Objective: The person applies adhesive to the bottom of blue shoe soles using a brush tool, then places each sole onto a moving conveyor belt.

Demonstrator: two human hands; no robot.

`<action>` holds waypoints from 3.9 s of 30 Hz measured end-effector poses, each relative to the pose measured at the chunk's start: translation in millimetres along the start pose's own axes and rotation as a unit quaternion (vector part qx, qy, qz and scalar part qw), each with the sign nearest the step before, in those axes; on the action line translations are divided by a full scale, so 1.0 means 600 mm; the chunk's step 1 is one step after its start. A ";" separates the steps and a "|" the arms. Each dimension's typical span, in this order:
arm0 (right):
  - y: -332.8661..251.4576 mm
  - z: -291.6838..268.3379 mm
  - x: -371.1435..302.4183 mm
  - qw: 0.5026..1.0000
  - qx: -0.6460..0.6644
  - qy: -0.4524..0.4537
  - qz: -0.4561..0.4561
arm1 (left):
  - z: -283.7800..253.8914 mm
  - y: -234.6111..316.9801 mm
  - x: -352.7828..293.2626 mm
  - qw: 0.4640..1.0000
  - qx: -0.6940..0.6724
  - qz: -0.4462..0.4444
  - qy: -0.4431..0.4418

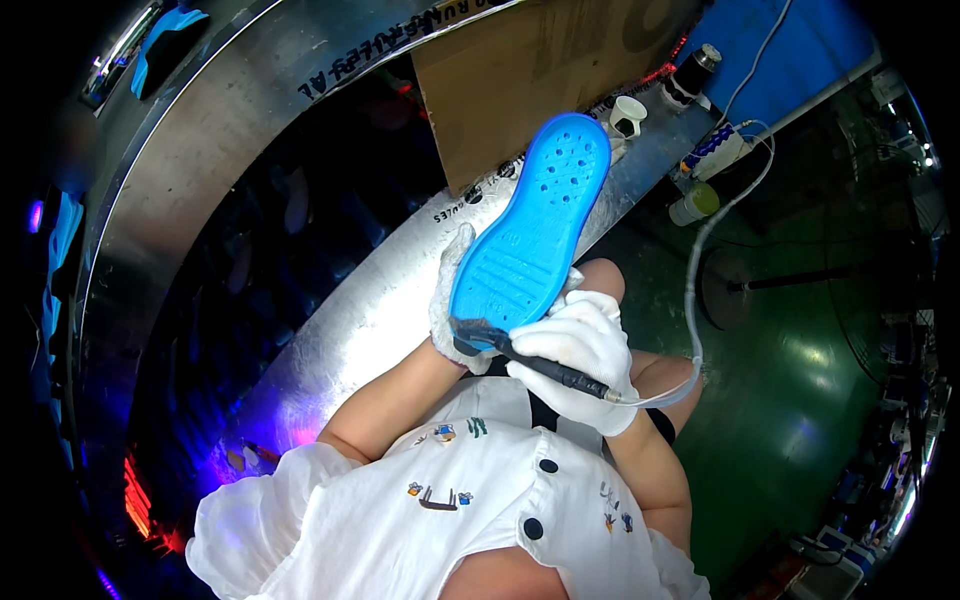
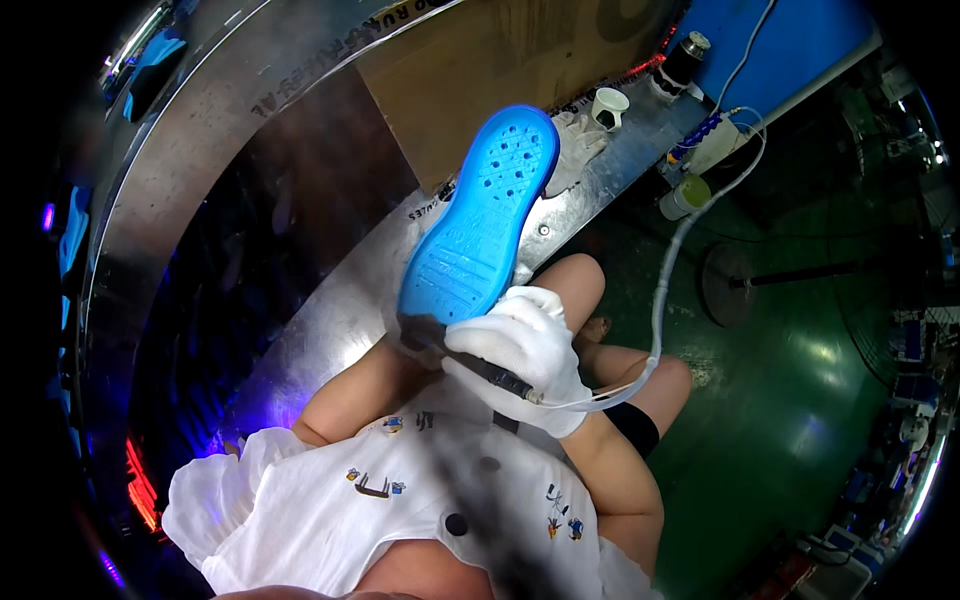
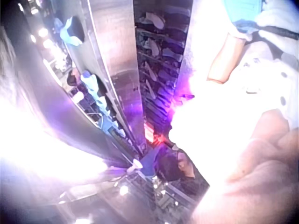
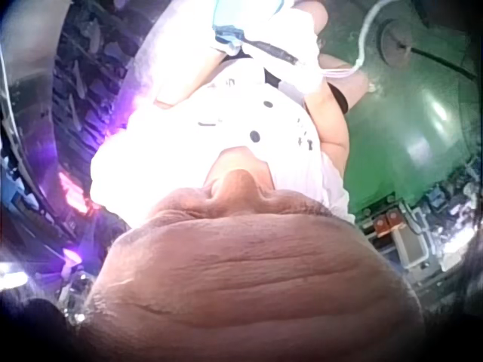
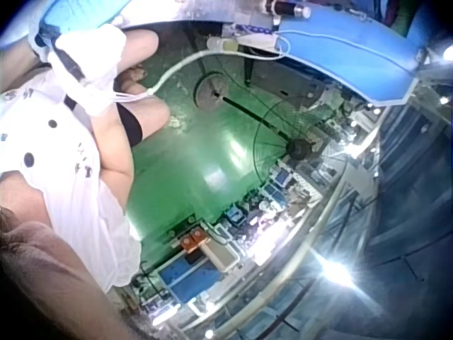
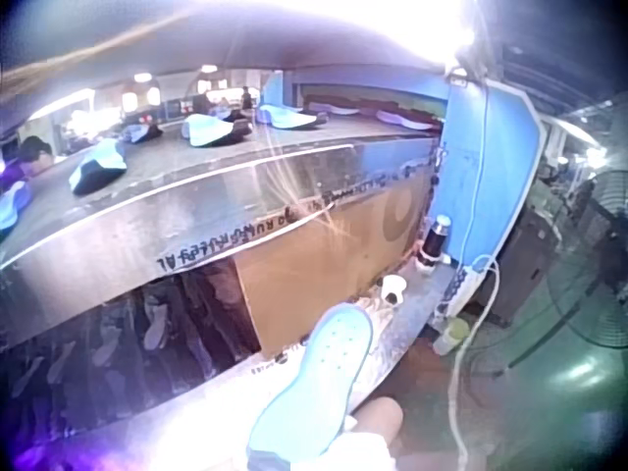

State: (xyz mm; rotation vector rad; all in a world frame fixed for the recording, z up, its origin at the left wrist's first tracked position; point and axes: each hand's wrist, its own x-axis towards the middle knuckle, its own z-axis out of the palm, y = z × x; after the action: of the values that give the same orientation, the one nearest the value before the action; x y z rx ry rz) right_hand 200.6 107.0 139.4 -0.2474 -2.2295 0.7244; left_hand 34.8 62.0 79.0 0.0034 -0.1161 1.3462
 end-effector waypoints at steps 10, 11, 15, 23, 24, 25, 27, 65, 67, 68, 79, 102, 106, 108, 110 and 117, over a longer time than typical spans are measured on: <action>-0.007 -0.015 0.015 0.996 0.064 -0.037 0.040 | 0.003 0.031 0.008 0.993 0.106 -0.006 -0.051; -0.003 -0.020 0.022 0.997 0.036 -0.019 0.061 | 0.006 0.038 0.007 0.992 0.112 -0.035 -0.034; -0.021 -0.028 0.021 0.979 -0.056 -0.194 -0.030 | -0.014 0.084 0.022 0.971 0.173 -0.108 0.126; -0.030 -0.028 0.023 0.981 -0.038 -0.188 0.033 | -0.003 0.103 0.045 0.909 0.396 -0.045 0.124; -0.033 -0.032 0.026 0.983 -0.018 -0.175 0.042 | 0.010 0.109 0.044 0.909 0.397 -0.044 0.124; -0.029 -0.035 0.029 0.992 0.032 -0.111 0.059 | 0.018 0.116 0.044 0.902 0.398 -0.108 0.125; -0.013 -0.043 0.039 0.991 0.052 -0.041 0.118 | 0.043 0.117 0.046 0.905 0.377 -0.160 0.111; -0.010 -0.057 0.056 0.988 -0.090 0.120 0.032 | 0.079 0.045 0.020 0.976 0.208 -0.014 0.058; 0.000 -0.030 0.058 0.968 -0.198 0.140 -0.059 | 0.039 0.022 0.033 0.969 0.137 0.109 0.175; -0.001 -0.019 0.053 0.959 -0.226 0.136 -0.101 | 0.050 0.017 0.029 0.983 0.128 0.083 0.098; -0.051 -0.051 0.001 0.930 0.234 0.272 0.082 | 0.396 0.120 -0.124 0.069 0.899 0.424 0.092; 0.012 -0.009 -0.027 0.836 0.354 0.281 0.311 | 0.233 0.061 -0.245 -0.048 0.844 0.533 0.026; 0.049 -0.010 -0.061 0.842 0.277 0.317 0.338 | 0.061 0.005 -0.166 0.138 0.907 0.393 -0.058; 0.057 -0.010 -0.069 0.843 0.262 0.318 0.345 | -0.040 0.001 -0.130 0.225 0.903 0.365 -0.035; 0.055 -0.005 -0.063 0.815 0.270 0.353 0.371 | -0.084 0.000 -0.133 0.349 0.886 0.294 0.080; 0.084 0.008 -0.075 0.826 0.289 0.322 0.363 | -0.139 0.082 -0.099 0.837 0.396 0.237 0.294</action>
State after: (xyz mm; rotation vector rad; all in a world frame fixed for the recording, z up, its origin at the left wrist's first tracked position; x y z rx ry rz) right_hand 225.7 129.1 80.8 -0.9054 -1.1532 1.4243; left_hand -19.3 20.8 -12.3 0.2742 1.0323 1.7459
